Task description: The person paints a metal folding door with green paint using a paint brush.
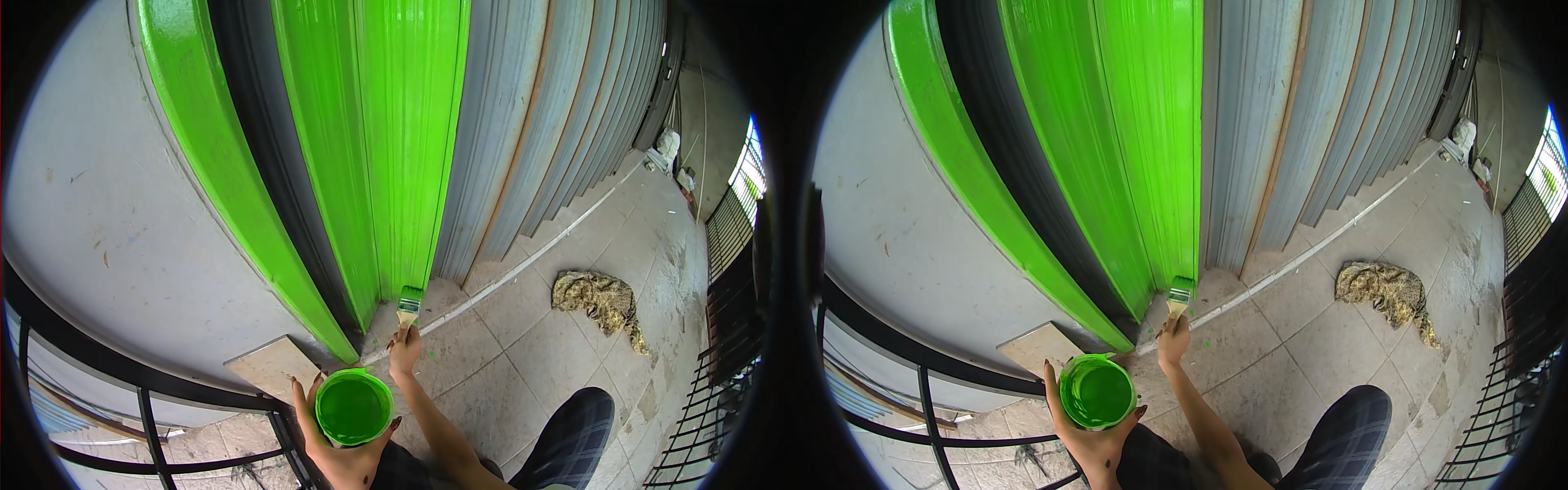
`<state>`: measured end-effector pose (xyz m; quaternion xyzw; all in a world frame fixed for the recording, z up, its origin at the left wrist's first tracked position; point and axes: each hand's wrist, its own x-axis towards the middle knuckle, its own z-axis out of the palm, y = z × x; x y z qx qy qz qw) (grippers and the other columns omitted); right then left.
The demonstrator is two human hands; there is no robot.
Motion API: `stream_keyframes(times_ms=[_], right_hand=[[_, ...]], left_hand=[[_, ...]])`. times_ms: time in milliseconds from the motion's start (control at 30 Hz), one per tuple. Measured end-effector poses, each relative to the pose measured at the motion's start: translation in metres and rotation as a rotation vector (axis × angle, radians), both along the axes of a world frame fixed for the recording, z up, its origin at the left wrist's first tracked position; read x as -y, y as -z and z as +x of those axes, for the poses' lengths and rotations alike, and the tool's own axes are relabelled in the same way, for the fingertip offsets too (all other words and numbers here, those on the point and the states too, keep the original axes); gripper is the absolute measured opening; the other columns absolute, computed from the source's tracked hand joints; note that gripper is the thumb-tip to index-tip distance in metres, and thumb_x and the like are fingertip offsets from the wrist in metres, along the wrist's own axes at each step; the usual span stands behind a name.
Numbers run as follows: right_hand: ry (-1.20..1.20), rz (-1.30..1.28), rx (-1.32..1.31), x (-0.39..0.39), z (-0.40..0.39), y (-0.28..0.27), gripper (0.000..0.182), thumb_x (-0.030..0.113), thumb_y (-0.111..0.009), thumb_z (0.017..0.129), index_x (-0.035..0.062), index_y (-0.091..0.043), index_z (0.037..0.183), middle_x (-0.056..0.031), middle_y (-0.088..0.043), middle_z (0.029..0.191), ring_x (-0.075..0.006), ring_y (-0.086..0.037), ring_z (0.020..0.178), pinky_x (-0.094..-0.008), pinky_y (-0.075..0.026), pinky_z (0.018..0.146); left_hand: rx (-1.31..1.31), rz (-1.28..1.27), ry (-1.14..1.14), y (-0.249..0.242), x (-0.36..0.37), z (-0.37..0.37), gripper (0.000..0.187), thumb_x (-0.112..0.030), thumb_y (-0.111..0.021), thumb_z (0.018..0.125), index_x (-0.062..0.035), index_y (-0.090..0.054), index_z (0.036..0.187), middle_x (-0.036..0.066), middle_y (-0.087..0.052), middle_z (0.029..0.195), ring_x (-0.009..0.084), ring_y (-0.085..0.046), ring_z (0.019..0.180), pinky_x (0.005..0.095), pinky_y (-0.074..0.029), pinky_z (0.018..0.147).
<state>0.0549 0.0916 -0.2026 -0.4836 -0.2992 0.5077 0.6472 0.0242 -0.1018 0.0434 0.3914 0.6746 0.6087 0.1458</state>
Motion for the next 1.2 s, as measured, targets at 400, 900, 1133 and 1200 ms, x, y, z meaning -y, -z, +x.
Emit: stream_keyframes(times_ms=[400,900,1133,1200], right_hand=[[-0.003,-0.234,0.389,0.002,0.017,0.096,0.03,0.024,-0.054,0.095,-0.0032,-0.057,0.082,-0.014,-0.055,0.063,-0.0254,-0.054,0.056,-0.0377,-0.041,0.055],[-0.031,-0.03,-0.063,0.002,-0.016,-0.016,0.025,0.026,-0.051,0.099,0.0035,-0.056,0.088,0.0031,-0.044,0.059,-0.0049,-0.036,0.044,-0.0236,-0.032,0.04],[0.101,0.11,0.315,-0.018,-0.022,0.015,0.029,0.027,-0.053,0.098,0.0008,-0.057,0.087,-0.0042,-0.048,0.06,-0.0132,-0.043,0.049,-0.03,-0.034,0.045],[0.082,-0.006,0.43,-0.009,-0.016,0.044,0.034,0.031,-0.053,0.097,-0.0018,-0.059,0.088,-0.0166,-0.053,0.06,-0.0288,-0.049,0.052,-0.0392,-0.038,0.052]], left_hand=[[-0.079,-0.059,-0.028,-0.001,-0.002,0.0,0.123,-0.008,-0.09,0.041,0.0005,-0.026,0.146,0.017,-0.054,0.123,0.027,-0.056,0.111,0.0386,-0.044,0.099],[-0.09,-0.033,-0.044,-0.001,-0.001,-0.002,0.123,-0.012,-0.09,0.041,0.001,-0.027,0.146,0.017,-0.054,0.123,0.0266,-0.056,0.11,0.0387,-0.043,0.1],[-0.087,-0.071,-0.039,-0.001,-0.002,-0.001,0.125,-0.014,-0.09,0.04,0.0006,-0.027,0.146,0.017,-0.053,0.124,0.027,-0.055,0.111,0.039,-0.042,0.101],[-0.069,-0.078,-0.032,-0.002,-0.002,-0.001,0.124,-0.014,-0.09,0.04,0.0004,-0.027,0.146,0.017,-0.053,0.124,0.0268,-0.055,0.111,0.0387,-0.042,0.101]])
